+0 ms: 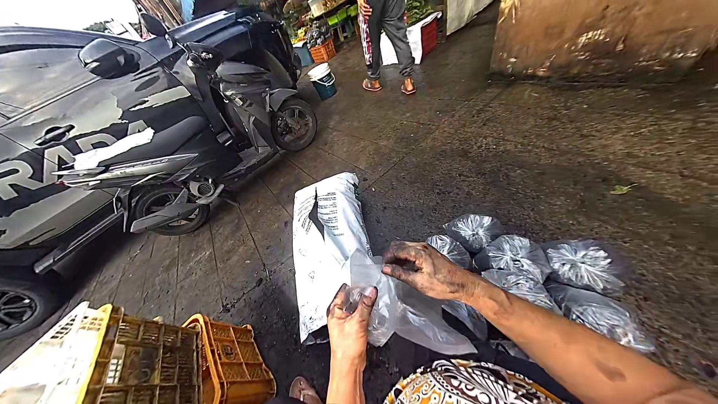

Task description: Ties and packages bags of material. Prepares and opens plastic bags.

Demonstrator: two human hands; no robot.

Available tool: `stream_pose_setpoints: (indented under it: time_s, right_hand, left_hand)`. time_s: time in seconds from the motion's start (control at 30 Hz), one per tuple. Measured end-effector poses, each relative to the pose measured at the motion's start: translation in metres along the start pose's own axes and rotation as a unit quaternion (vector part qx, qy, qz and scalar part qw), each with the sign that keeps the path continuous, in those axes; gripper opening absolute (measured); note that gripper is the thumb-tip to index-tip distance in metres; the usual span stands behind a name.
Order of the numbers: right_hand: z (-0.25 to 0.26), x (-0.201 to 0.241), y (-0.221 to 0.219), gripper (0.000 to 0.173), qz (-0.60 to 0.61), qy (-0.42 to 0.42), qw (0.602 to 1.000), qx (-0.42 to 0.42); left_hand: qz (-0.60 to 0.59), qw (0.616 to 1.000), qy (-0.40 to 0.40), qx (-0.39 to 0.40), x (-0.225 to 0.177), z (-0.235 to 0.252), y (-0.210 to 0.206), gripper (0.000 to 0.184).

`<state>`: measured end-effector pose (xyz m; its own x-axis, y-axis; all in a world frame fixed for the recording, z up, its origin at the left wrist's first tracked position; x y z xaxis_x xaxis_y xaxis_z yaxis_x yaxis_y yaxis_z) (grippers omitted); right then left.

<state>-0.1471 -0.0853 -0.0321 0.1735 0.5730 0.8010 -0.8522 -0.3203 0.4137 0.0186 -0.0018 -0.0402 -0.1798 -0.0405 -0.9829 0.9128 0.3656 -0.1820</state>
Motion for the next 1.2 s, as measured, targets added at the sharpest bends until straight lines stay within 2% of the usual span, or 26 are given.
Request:
stream_pose_setpoints:
  time_s: [0.13,0.23,0.33,0.4,0.47,0.53,0.63,0.7,0.73,0.8,0.83,0.87,0.9,0.97,1.0,1.07,1.1,1.17,1.2]
  right_hand:
    - [0.006,0.006,0.003,0.027,0.000,-0.027,1.000,-0.003]
    - [0.018,0.007,0.011,0.027,0.019,-0.091,0.996,-0.001]
    - [0.032,0.003,0.017,0.022,0.093,-0.166,0.982,-0.011]
    - [0.036,-0.002,0.009,0.022,0.204,-0.224,0.953,-0.005]
    - [0.037,-0.007,-0.004,0.021,0.339,-0.278,0.899,0.006]
    - [0.039,-0.010,-0.013,0.021,0.412,-0.299,0.861,-0.004]
    - [0.043,-0.016,-0.016,0.019,0.417,-0.267,0.869,-0.014]
    - [0.045,-0.019,-0.013,0.016,0.379,-0.222,0.898,0.042]
    - [0.046,-0.022,-0.010,0.016,0.317,-0.202,0.924,0.075]
    - [0.047,-0.033,0.001,0.022,0.082,-0.164,0.975,0.127]
    - [0.047,-0.039,0.007,0.024,-0.022,-0.158,0.977,0.139]
    - [0.048,-0.044,0.011,0.025,-0.077,-0.156,0.977,0.124]
    - [0.049,-0.045,0.015,0.027,-0.084,-0.142,0.983,0.082]
    - [0.054,-0.026,0.024,0.026,0.022,-0.077,0.997,-0.018]
    - [0.056,-0.012,0.025,0.021,0.116,-0.031,0.992,-0.036]
    - [0.055,0.014,0.017,0.016,0.269,0.048,0.962,0.012]
    - [0.052,0.023,0.007,0.018,0.265,0.058,0.961,0.050]
    - [0.042,0.027,-0.016,0.028,0.140,0.021,0.984,0.108]
    - [0.039,0.024,-0.026,0.033,0.080,0.001,0.991,0.111]
  left_hand:
    - [0.015,0.999,0.019,0.043,0.003,-0.001,-0.001,0.018]
    - [0.080,0.993,0.016,0.087,0.008,0.001,0.015,0.011]
    - [0.139,0.989,0.010,0.043,0.014,0.007,0.038,0.012]
    - [0.169,0.986,0.004,0.004,0.020,0.012,0.053,0.015]
    - [0.216,0.976,-0.003,-0.025,0.022,0.016,0.062,0.020]
    - [0.285,0.958,-0.001,-0.034,0.020,0.018,0.065,0.024]
    - [0.310,0.949,0.010,-0.048,0.022,0.023,0.067,0.022]
    - [0.227,0.970,0.015,-0.088,0.021,0.028,0.072,0.020]
    - [0.150,0.983,0.025,-0.106,0.020,0.030,0.075,0.019]
    - [0.014,0.992,0.046,-0.118,0.013,0.033,0.075,0.020]
    - [-0.008,0.993,0.043,-0.114,0.008,0.034,0.072,0.021]
    - [0.003,0.994,0.031,-0.108,0.002,0.035,0.067,0.020]
    - [0.040,0.994,0.010,-0.098,-0.004,0.036,0.061,0.018]
    - [0.132,0.988,-0.035,-0.074,-0.018,0.041,0.051,0.012]
    - [0.172,0.981,-0.057,-0.062,-0.024,0.043,0.046,0.011]
    - [0.229,0.968,-0.094,-0.045,-0.032,0.048,0.036,0.009]
    - [0.244,0.963,-0.107,-0.041,-0.037,0.049,0.031,0.008]
    - [0.261,0.956,-0.129,-0.034,-0.044,0.048,0.023,0.007]
    - [0.269,0.953,-0.141,-0.024,-0.047,0.046,0.020,0.008]
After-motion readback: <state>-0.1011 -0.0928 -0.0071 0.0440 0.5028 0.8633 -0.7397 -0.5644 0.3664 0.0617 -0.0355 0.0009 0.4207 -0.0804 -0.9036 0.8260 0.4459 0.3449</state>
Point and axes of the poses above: each hand's wrist, its own z-axis towards the middle knuckle, its own y-axis out of the back of the hand, x = y × z, the point moved 4 cm from there along z, towards the middle knuckle, and after that the axes turned 2 degrees about -x, right-handed, at the moved point
